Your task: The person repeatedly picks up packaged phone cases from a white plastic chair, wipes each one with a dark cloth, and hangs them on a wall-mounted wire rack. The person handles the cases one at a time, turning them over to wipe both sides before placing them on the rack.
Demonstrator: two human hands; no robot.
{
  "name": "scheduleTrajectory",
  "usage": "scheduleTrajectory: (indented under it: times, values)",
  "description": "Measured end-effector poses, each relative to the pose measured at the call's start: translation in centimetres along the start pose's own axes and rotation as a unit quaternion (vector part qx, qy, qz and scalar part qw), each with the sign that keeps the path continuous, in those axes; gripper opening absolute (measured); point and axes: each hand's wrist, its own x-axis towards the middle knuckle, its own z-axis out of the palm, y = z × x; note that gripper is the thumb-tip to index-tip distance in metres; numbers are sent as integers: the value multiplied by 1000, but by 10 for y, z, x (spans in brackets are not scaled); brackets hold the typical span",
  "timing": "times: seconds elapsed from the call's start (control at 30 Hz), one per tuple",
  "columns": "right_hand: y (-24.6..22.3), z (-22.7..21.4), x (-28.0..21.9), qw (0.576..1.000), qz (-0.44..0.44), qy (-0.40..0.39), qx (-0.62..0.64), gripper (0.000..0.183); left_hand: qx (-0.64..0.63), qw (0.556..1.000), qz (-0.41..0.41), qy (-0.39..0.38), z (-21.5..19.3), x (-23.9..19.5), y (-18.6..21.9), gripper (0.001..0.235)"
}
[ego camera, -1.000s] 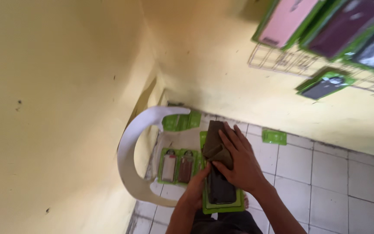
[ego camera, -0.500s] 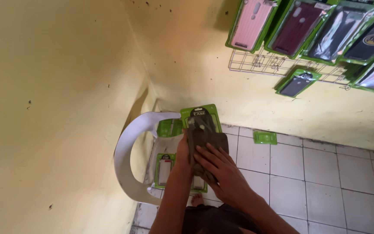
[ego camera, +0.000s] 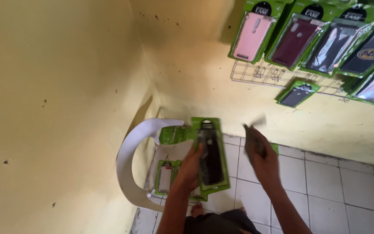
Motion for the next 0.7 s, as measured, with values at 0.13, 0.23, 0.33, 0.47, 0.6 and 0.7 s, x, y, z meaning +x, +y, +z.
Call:
scheduleTrajectory:
  times: [0.13,0.23,0.33,0.47,0.6,0.7]
  values:
    - [-38,41,-6,944,-321,-68,-39,72,-16,999,-19,-37,23,-4,-17,55]
    - [-53,59,-15,947,-280,-136,-74,75,-9,1000,6,-24,25,-2,-12,61]
    - [-57,68,-31,935,-297,-160,-112,72,2,999,16,41,13,3,-4,66]
    - [-56,71,-59,925,-298,-204,-119,69,-36,996,65,51,-11,19,-1,67]
    - [-60,66,-74,903,-338,-228,-138,67,-23,995,66,73,-33,38,8,66]
    - [-66,56,-71,892,-366,-203,-170,72,-80,995,61,21,-31,39,10,64]
